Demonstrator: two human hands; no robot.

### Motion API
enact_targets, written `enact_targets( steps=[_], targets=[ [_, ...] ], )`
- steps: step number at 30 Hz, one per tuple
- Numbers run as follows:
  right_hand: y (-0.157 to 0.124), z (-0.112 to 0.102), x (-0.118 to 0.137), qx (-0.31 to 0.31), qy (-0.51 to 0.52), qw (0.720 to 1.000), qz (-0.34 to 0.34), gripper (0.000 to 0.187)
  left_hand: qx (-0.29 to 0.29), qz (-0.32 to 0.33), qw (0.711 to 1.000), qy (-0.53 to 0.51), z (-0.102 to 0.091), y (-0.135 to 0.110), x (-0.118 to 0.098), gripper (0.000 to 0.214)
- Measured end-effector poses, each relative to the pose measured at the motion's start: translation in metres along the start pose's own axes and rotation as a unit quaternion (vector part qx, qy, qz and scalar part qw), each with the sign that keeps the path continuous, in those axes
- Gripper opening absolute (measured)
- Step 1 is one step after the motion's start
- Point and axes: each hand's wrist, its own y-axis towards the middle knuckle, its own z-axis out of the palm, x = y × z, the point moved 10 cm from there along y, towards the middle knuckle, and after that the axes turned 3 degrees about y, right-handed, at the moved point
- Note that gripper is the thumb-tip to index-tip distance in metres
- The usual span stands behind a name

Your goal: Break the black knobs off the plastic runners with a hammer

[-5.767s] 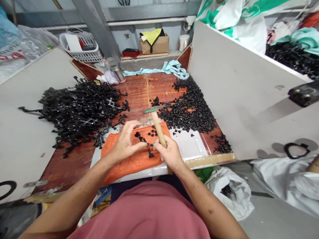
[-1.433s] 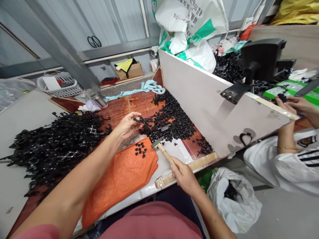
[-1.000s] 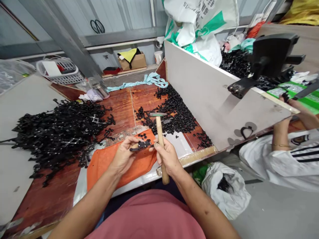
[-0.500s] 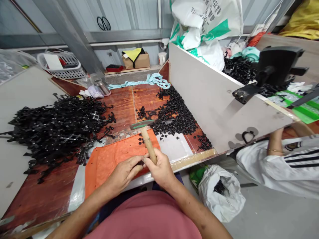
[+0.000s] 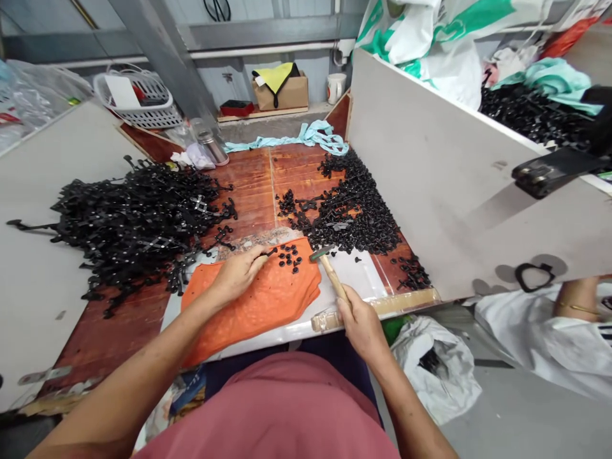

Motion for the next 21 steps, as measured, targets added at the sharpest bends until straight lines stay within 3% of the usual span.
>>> enact_targets(
  steps=[13, 21],
  targets=[
    [0.002, 0.004, -0.006, 0.014, 0.048, 0.999, 0.001, 0.041, 0.014, 0.003, 0.996, 0.086, 0.016, 0.004, -0.003, 0.032],
    [0.003, 0.0, 0.012, 0.016, -0.01, 0.999, -0.028, 0.042, -0.018, 0.005, 0.998, 0.061, 0.019, 0.006, 0.003, 0.033]
  ],
)
